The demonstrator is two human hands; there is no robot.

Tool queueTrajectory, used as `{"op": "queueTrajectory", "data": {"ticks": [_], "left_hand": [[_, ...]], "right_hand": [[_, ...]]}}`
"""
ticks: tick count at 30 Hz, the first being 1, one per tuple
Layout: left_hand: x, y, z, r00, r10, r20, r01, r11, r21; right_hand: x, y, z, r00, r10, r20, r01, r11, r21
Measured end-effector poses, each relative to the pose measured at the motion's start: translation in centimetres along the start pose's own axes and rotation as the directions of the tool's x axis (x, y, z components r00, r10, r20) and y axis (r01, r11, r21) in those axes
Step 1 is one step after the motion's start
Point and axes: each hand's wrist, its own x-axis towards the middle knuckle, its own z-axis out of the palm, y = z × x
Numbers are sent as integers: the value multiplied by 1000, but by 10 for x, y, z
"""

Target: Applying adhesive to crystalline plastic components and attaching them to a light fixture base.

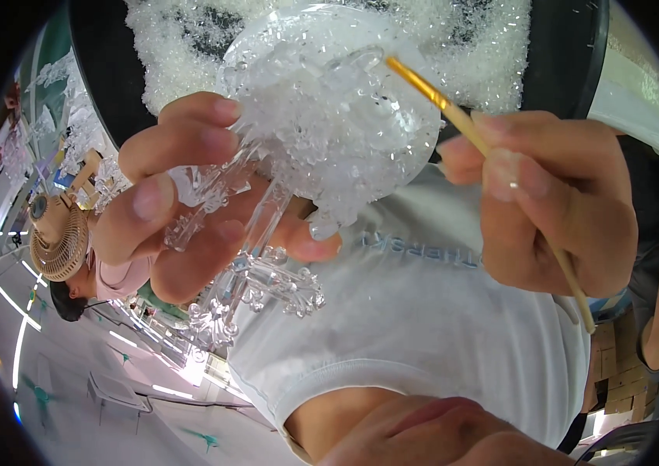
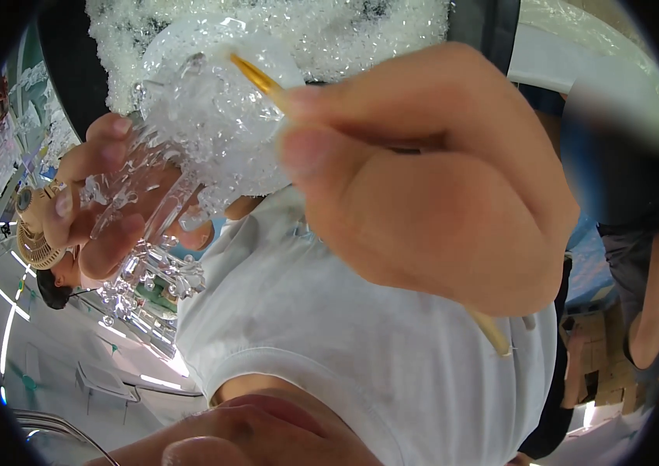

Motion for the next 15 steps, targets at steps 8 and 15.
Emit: {"op": "queueTrajectory", "data": {"ticks": [8, 15], "left_hand": [[6, 5, 1, 997, -29, 66, 23, 995, 93], [3, 2, 12, 999, 20, 26, -22, 995, 95]], "right_hand": [[22, -30, 1, 981, 183, -57, -183, 983, 7], [58, -36, 7, 929, 368, 44, -311, 840, -445]]}}
